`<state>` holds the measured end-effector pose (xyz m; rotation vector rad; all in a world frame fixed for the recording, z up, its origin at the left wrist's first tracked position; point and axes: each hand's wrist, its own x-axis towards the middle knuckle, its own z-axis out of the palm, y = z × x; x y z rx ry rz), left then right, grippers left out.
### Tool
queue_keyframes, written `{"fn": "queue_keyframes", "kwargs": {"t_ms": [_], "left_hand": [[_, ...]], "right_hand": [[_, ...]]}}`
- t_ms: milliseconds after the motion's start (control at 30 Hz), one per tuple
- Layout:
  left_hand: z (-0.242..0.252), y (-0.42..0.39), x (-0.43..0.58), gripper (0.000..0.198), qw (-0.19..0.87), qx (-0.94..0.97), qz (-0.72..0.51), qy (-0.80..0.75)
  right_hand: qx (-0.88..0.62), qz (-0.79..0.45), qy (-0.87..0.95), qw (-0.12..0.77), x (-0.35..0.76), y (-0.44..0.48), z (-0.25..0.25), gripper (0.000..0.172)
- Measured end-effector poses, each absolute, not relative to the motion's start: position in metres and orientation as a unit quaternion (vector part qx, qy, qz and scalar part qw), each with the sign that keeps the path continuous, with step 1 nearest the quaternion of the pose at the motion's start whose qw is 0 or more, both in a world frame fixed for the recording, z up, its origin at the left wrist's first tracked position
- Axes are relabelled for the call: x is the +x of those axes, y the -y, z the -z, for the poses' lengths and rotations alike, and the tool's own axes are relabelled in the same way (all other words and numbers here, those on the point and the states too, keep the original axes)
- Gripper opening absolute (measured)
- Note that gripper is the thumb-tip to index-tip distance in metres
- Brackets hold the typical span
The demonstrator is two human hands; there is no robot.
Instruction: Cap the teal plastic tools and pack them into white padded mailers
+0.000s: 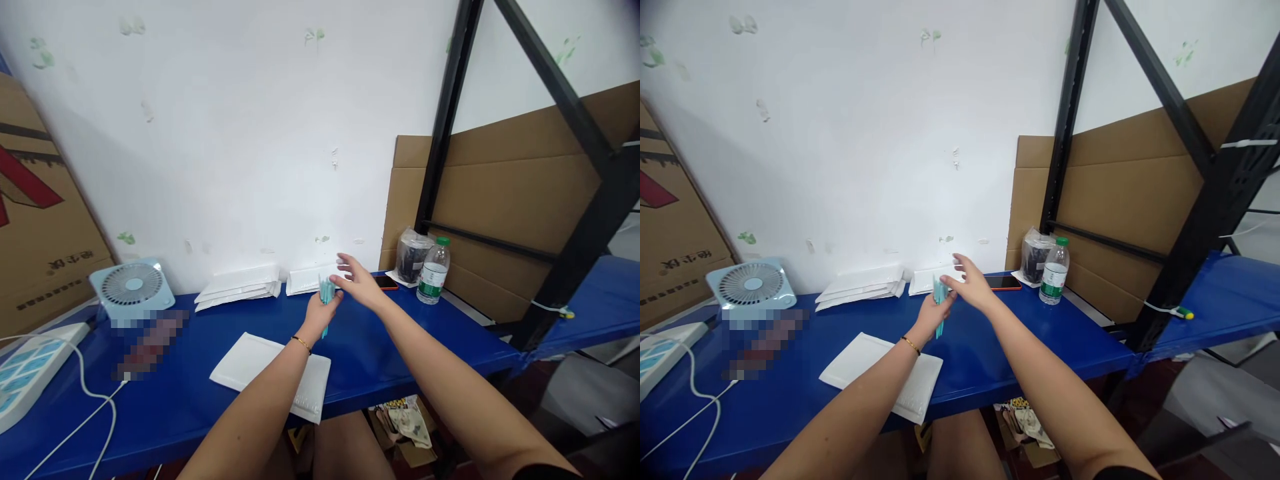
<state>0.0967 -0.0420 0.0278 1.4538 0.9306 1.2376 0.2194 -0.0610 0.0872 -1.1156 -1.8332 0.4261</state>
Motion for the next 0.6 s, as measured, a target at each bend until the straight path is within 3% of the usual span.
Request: {"fn": "queue_keyframes", "kwargs": {"t_ms": [67,167,400,500,600], "left_hand": [[-0.04,0.045,0.096,0.038,0.512,0.564,-0.556,-0.331],[-0.05,0.052,0.096,0.038,0.532,0.541,-0.601,-0.25],[-0.006,0.062,0.101,0.039,0.42,0.675,-0.465,-0.389],[-0.006,0.064,0.109,0.033,0.354,0.723,-0.438,-0.401],[-0.027,0.074,0.117,0.022,0.34,0.775,-0.39,-0.364]], "right_hand": [[-0.433,-0.243,0.72,0.485,0.227,0.073,-0.075,0.061],[-0.43,-0.284,0.735,0.441,0.229,0.092,-0.046,0.073],[-0.486,-0.277,0.668,0.491,0.233,0.11,0.001,0.095],[-0.445,-0.32,0.641,0.537,0.231,0.111,-0.009,0.082],[-0.392,-0.371,0.591,0.6,0.223,0.116,-0.029,0.057]]}}
